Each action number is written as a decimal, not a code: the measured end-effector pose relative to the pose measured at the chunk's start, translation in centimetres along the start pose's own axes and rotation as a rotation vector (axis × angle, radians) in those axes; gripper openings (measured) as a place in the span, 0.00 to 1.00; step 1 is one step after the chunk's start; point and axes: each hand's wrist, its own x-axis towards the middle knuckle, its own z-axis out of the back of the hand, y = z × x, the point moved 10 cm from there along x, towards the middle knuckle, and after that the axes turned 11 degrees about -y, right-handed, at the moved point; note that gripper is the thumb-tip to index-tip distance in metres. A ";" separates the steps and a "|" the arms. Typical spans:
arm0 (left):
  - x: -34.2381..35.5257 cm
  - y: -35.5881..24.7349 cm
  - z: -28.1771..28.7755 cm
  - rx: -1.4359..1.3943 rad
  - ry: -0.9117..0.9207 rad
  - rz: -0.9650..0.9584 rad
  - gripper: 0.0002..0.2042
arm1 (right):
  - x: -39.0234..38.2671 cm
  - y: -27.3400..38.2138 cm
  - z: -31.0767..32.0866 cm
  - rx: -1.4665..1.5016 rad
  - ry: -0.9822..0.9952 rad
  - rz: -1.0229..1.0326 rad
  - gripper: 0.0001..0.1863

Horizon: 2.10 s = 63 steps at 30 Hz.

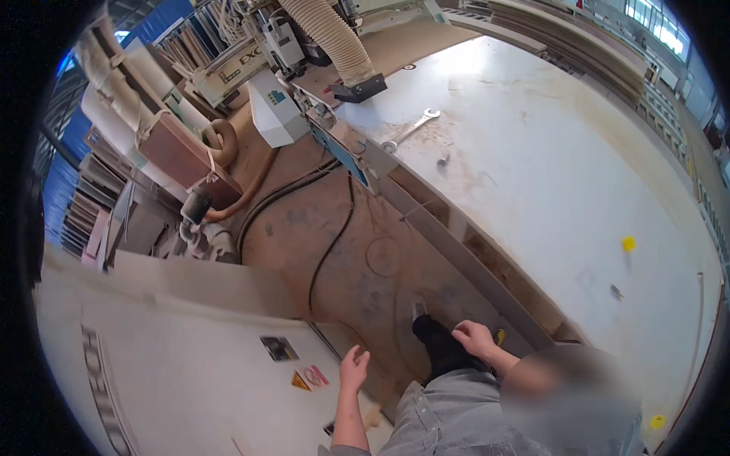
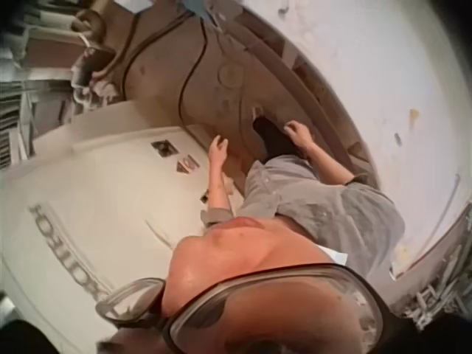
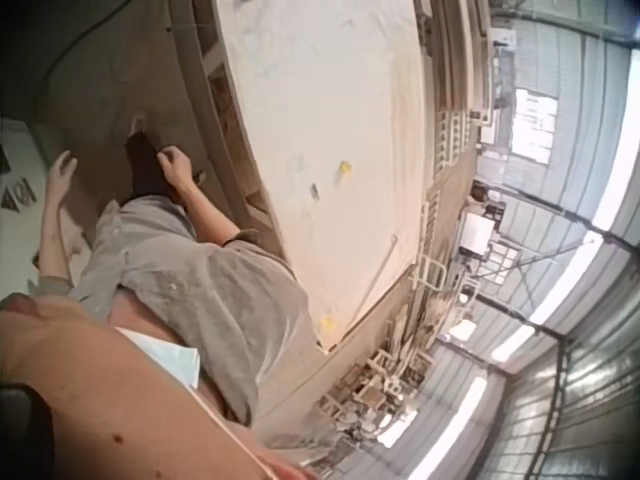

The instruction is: Adjusting components and spindle on a CNC woodworking machine and interacting with the computer console.

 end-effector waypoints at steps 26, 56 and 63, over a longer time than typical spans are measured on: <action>66.2 -0.7 19.3 0.297 0.087 0.311 0.25 | 80.9 65.7 -24.5 -0.411 -0.650 0.732 0.30; 97.7 -34.9 5.3 0.305 0.452 -0.431 0.21 | 94.6 67.9 -25.5 -0.475 -0.802 0.659 0.16; 102.8 -49.4 2.0 0.150 0.420 -0.760 0.21 | 94.9 65.9 -23.0 -0.254 -0.960 0.580 0.19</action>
